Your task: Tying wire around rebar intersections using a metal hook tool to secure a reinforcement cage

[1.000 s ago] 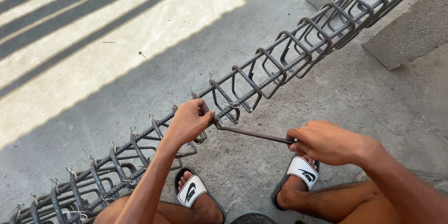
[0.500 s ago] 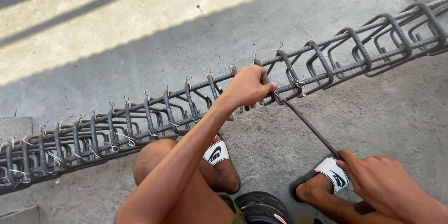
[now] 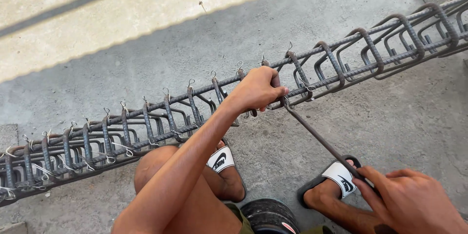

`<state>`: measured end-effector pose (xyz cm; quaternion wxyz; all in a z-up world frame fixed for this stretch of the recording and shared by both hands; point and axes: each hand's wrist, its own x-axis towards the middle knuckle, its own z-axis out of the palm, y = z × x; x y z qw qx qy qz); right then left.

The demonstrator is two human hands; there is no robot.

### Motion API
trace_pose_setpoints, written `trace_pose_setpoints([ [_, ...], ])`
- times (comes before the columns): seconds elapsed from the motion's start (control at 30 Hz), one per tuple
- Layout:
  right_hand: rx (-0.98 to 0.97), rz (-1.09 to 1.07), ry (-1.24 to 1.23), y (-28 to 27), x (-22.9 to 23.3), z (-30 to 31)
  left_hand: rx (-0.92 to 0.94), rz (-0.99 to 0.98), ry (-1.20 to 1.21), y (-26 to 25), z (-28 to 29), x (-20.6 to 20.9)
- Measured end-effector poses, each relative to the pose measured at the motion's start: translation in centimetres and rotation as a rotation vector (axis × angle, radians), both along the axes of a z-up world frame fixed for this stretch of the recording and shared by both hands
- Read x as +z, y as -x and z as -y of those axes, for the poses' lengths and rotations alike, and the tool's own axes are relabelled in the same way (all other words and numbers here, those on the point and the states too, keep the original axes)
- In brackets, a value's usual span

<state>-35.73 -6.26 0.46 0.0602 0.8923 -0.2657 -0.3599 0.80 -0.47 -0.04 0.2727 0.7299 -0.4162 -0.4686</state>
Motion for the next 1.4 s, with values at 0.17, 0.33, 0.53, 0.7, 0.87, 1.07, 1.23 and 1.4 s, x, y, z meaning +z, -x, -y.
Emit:
trace_pose_setpoints([
  [0.17,-0.755,0.869,-0.123,-1.8,3.6,-4.6,-0.023,-0.012,0.039,-0.5,0.1,-0.6],
  [0.33,-1.148,1.603,-0.484,-7.2,2.6,-9.5,-0.047,-0.038,0.036,-1.1,-0.1,-1.6],
  [0.53,-1.039,1.620,-0.446,-0.7,-8.7,-14.2,-0.039,-0.057,0.104,-0.9,-0.9,-0.8],
  [0.7,-0.989,1.335,-0.623,14.1,-26.2,-16.6,-0.060,-0.062,0.109,-0.8,-1.0,-0.6],
  [0.87,-0.602,0.750,0.028,2.3,-9.8,-15.1,-0.047,-0.041,0.129,-0.8,-0.8,-0.6],
  [1.07,-0.359,0.488,0.142,-2.9,-4.6,-11.4,-0.036,-0.043,0.106,-0.3,-0.6,-1.0],
  [1.23,-0.159,0.591,0.304,-4.0,-3.4,-9.5,-0.043,-0.051,0.095,-0.2,-0.4,-1.6],
  [1.4,-0.227,0.441,0.274,-4.7,-1.9,-8.7,-0.049,-0.050,0.112,-0.1,0.2,-2.7],
])
